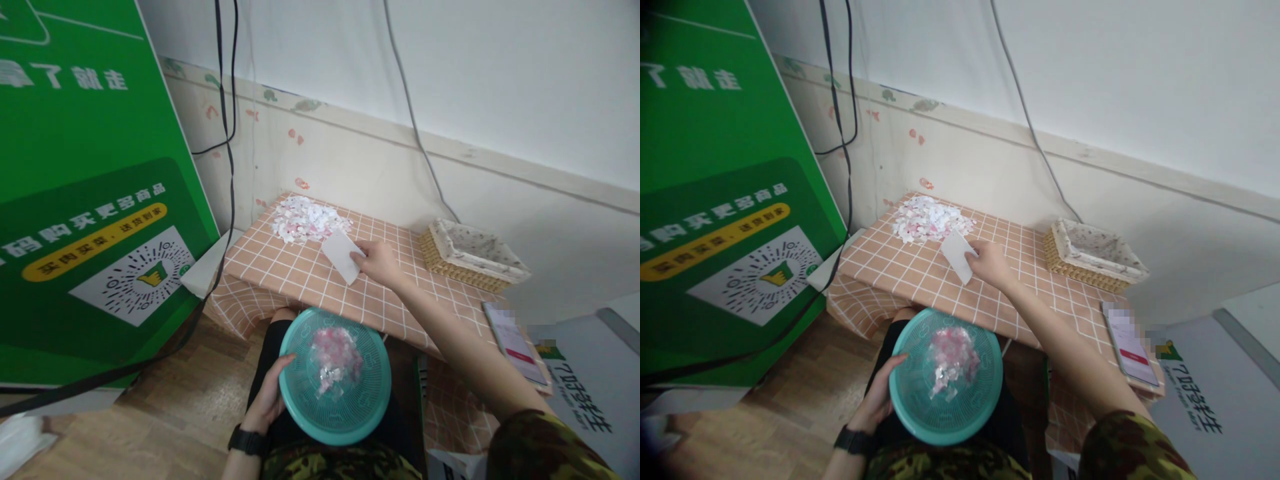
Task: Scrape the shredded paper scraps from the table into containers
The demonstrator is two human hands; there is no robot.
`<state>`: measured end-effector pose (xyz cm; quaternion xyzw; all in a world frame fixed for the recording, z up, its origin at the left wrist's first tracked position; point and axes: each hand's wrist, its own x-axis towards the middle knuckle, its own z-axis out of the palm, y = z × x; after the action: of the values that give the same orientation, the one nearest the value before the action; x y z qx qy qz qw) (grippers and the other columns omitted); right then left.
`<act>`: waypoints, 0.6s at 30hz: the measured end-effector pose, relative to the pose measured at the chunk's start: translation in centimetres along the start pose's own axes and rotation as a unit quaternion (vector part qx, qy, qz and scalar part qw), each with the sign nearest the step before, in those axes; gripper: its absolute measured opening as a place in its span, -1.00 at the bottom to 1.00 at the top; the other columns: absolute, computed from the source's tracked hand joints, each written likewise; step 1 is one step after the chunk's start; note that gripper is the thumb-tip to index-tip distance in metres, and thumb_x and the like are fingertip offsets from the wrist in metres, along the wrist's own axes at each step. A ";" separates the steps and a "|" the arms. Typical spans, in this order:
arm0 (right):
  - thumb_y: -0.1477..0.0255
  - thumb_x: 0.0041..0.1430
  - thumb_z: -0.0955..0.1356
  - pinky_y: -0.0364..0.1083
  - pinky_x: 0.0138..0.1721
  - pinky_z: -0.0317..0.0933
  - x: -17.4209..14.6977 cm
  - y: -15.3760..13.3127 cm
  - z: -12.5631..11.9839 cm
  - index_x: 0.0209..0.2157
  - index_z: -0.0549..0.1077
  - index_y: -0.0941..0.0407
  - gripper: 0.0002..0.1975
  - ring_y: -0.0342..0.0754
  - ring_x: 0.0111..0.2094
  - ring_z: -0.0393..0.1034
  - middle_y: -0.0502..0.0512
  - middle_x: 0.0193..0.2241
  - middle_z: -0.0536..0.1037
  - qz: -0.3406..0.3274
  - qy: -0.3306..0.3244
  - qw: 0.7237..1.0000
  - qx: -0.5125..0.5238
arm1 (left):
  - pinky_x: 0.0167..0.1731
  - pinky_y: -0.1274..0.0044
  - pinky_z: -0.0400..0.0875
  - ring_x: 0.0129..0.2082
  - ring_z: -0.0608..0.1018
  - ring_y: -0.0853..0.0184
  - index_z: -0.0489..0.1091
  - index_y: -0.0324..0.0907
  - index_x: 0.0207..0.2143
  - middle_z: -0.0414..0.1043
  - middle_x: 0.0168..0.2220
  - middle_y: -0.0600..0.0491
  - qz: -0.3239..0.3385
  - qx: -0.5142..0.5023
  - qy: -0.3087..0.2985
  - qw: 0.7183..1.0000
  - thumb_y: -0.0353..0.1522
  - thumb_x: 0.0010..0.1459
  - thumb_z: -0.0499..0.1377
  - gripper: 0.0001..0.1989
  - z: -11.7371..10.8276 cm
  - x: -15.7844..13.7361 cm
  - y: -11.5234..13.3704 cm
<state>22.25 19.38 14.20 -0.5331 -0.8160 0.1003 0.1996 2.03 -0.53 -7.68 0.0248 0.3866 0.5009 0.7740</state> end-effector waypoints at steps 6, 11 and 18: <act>0.39 0.11 0.27 -0.16 -0.45 0.18 -0.5 0.3 1.0 -0.13 0.54 0.14 -0.67 -0.07 -0.46 0.42 0.09 -0.40 0.59 0.041 0.013 0.997 0.062 | -0.30 0.46 0.49 -0.48 0.58 0.29 0.52 -0.32 -0.35 0.60 -0.45 -0.04 0.001 -0.003 -0.002 1.000 -0.36 0.07 0.24 -0.84 0.3 -0.1 0.1; 0.37 0.12 0.27 -0.17 -0.53 0.22 -0.5 0.9 0.8 -0.11 0.52 0.18 -0.65 -0.07 -0.53 0.45 0.10 -0.45 0.58 0.090 0.019 0.987 0.131 | -0.31 0.44 0.49 -0.50 0.58 0.28 0.52 -0.32 -0.36 0.59 -0.47 -0.05 -0.002 -0.001 0.005 1.000 -0.36 0.06 0.25 -0.84 0.6 -0.4 0.3; 0.37 0.11 0.28 -0.16 -0.55 0.28 -0.2 1.4 1.6 -0.10 0.51 0.16 -0.65 -0.05 -0.51 0.47 0.10 -0.40 0.60 0.097 -0.004 0.984 0.152 | -0.27 0.44 0.48 -0.47 0.58 0.28 0.52 -0.32 -0.35 0.60 -0.44 -0.05 -0.006 -0.005 0.002 1.000 -0.35 0.06 0.25 -0.82 0.5 -0.3 0.2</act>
<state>22.78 19.84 12.20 -0.5728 -0.7366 0.2437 0.2644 2.09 -0.48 -7.06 0.0177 0.3860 0.4981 0.7763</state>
